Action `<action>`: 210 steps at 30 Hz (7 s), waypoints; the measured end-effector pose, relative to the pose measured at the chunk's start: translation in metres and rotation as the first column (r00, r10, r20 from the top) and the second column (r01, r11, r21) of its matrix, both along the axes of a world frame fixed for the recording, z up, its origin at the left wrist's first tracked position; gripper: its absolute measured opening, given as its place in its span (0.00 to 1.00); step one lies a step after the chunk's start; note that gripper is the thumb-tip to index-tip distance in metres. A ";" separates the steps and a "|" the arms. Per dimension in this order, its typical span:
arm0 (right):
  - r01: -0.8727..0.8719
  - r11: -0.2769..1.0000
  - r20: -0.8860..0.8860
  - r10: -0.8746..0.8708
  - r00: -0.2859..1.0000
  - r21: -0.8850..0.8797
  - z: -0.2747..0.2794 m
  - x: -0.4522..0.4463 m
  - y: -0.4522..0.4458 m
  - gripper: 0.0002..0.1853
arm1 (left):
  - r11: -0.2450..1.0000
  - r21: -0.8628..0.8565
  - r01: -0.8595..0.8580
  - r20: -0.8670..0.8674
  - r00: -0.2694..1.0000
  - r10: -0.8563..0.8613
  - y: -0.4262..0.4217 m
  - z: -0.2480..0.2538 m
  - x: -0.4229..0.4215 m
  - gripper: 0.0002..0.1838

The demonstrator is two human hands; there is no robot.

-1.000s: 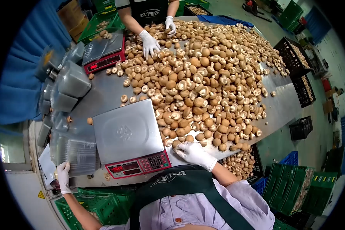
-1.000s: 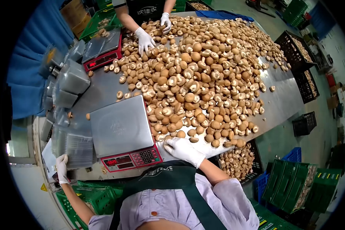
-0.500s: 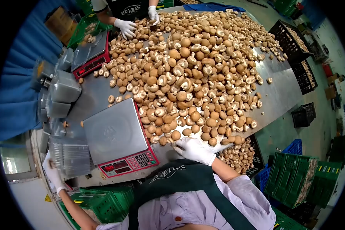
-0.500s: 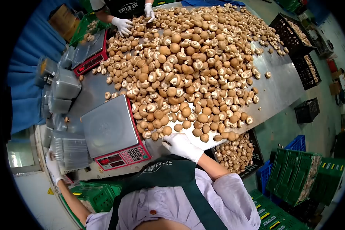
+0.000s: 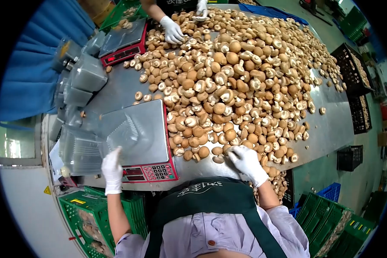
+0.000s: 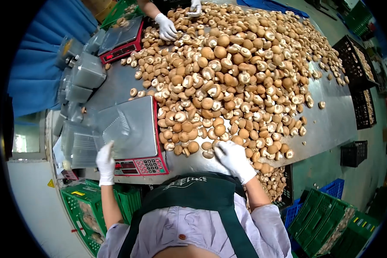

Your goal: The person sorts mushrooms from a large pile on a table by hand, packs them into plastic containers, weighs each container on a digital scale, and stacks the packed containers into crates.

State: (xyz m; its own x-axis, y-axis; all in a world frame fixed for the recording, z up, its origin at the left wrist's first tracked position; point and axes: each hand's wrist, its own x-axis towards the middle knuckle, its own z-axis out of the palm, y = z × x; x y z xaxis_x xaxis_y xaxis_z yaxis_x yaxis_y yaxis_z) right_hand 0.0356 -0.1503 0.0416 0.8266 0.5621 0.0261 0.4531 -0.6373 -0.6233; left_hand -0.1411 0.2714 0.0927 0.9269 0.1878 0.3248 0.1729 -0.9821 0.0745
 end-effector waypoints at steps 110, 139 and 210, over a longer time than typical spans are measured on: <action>0.046 0.909 0.614 0.241 0.752 -0.414 -0.029 0.104 0.116 0.16 | -0.334 -0.942 -0.008 0.007 0.999 -0.044 -0.211 -0.064 0.105 0.19; -0.070 0.948 -0.513 0.230 0.827 0.311 0.012 0.064 0.061 0.18 | -0.934 -0.311 -0.179 0.112 0.969 -0.223 -0.196 -0.072 0.099 0.45; 0.782 0.575 0.067 -0.813 0.578 0.238 -0.022 0.017 -0.218 0.14 | 0.871 -0.321 0.372 -0.047 0.912 -0.407 -0.196 -0.065 0.071 0.18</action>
